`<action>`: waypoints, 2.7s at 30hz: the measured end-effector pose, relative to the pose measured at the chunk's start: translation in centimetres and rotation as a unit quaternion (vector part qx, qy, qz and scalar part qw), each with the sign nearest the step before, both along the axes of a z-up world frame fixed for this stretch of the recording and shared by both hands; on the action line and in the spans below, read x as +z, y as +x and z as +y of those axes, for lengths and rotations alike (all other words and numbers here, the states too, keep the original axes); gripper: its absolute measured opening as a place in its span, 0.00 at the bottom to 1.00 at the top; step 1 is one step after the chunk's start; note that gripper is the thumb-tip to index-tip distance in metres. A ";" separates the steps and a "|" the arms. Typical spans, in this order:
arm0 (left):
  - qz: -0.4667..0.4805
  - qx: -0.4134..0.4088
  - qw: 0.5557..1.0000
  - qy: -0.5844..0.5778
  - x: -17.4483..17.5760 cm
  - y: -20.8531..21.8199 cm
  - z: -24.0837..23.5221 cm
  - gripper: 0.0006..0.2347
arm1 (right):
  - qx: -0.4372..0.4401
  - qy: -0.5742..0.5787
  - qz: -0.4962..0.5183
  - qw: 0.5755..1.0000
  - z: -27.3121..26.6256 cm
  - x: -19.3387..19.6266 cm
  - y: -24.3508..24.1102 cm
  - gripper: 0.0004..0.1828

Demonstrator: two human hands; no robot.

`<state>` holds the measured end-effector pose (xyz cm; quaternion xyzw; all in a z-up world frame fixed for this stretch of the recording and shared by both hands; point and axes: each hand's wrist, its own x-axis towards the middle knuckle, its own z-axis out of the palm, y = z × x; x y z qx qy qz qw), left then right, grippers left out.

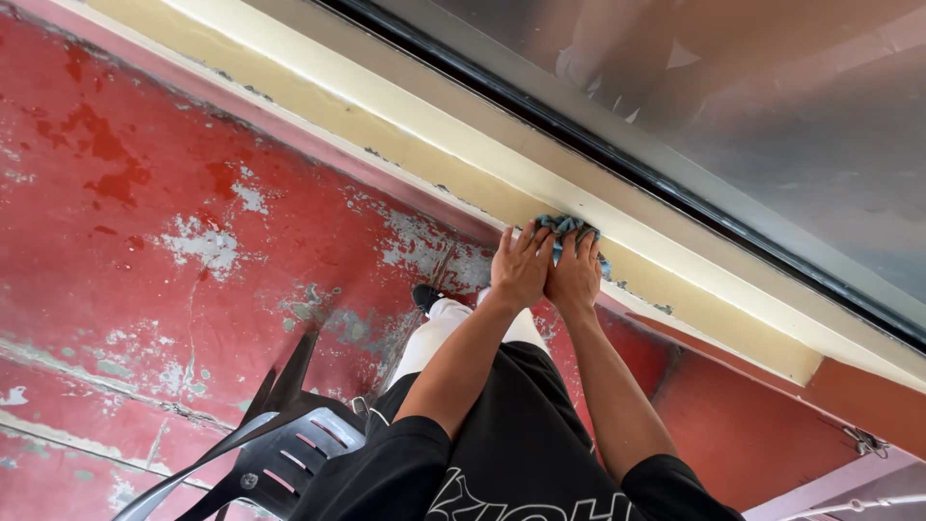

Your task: Cleaning a window frame and adjacent wall section with a damp cloth.

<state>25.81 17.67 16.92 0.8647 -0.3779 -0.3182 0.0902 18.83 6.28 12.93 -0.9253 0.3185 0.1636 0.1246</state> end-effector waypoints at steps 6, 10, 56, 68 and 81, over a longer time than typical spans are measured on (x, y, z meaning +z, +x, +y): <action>-0.012 0.004 1.000 -0.017 -0.4 2.0 2.0 0.32 | 0.014 0.003 0.030 0.999 2.1 0.0 2.1 0.45; -0.028 -0.024 0.999 0.003 -0.2 3.6 3.5 0.33 | 0.020 0.007 0.061 0.998 3.8 1.0 4.4 0.48; -0.023 0.006 1.000 -0.017 0.7 25.0 24.9 0.35 | 0.011 0.080 0.008 0.997 24.0 1.6 24.4 0.52; -0.037 0.083 0.996 -0.002 -0.1 29.6 32.6 0.34 | 0.055 0.121 -0.033 0.991 31.2 2.5 30.8 0.51; -0.047 0.113 0.992 0.000 0.3 34.6 38.3 0.36 | 0.085 0.107 -0.011 0.991 36.7 2.0 36.6 0.51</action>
